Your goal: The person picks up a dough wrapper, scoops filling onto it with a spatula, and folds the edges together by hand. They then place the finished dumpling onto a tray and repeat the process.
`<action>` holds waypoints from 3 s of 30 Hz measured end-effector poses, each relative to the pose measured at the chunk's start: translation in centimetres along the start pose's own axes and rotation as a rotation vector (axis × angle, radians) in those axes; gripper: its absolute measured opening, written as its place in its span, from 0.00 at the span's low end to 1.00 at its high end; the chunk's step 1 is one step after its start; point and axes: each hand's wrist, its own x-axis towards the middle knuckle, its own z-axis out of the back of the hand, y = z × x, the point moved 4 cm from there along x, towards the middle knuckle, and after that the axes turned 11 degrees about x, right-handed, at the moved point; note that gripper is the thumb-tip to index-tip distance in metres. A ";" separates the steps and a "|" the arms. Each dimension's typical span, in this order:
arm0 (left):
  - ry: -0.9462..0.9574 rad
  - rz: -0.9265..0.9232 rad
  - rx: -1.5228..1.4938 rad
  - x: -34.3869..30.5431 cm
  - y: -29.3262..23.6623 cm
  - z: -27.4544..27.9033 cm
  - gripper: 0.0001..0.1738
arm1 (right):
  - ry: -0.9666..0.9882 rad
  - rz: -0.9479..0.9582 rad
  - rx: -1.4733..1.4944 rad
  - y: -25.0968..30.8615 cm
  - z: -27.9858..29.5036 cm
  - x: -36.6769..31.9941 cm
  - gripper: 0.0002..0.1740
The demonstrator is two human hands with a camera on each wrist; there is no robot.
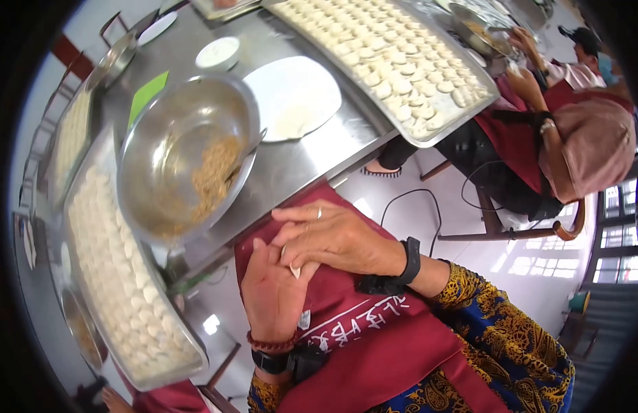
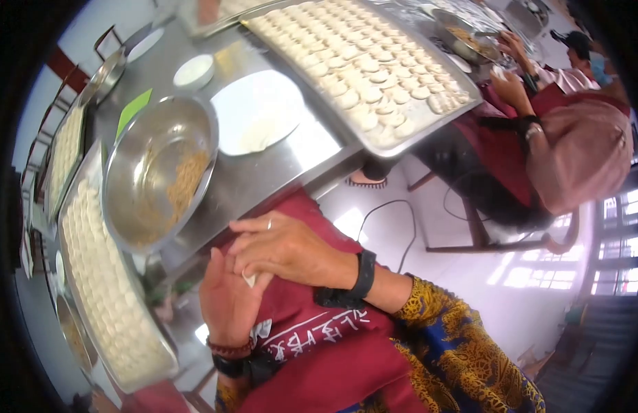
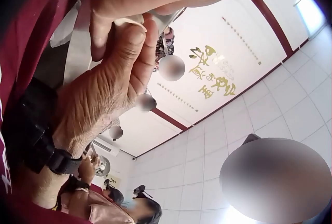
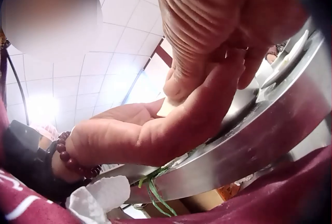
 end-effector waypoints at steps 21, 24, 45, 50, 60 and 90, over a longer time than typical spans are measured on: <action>0.044 0.271 0.000 3.3 2.5 0.3 0.29 | -0.061 -0.167 -0.060 -0.3 3.4 -2.0 0.05; -0.003 0.313 0.004 3.4 2.6 0.4 0.29 | 0.022 -0.198 -0.054 -0.4 3.6 -2.0 0.07; -0.115 0.281 0.078 4.1 2.8 0.0 0.30 | -0.030 -0.435 -0.391 -1.3 1.9 -2.3 0.06; -0.035 0.260 -0.095 4.2 3.1 1.2 0.32 | -0.148 -0.750 -0.176 -1.3 2.1 -2.3 0.06; -0.036 0.280 0.019 3.8 2.7 1.0 0.37 | -0.256 -0.655 0.204 1.0 4.8 -2.6 0.08; -0.010 0.405 0.119 4.0 3.3 0.7 0.31 | 0.119 -0.320 -0.949 -2.7 23.7 -3.6 0.04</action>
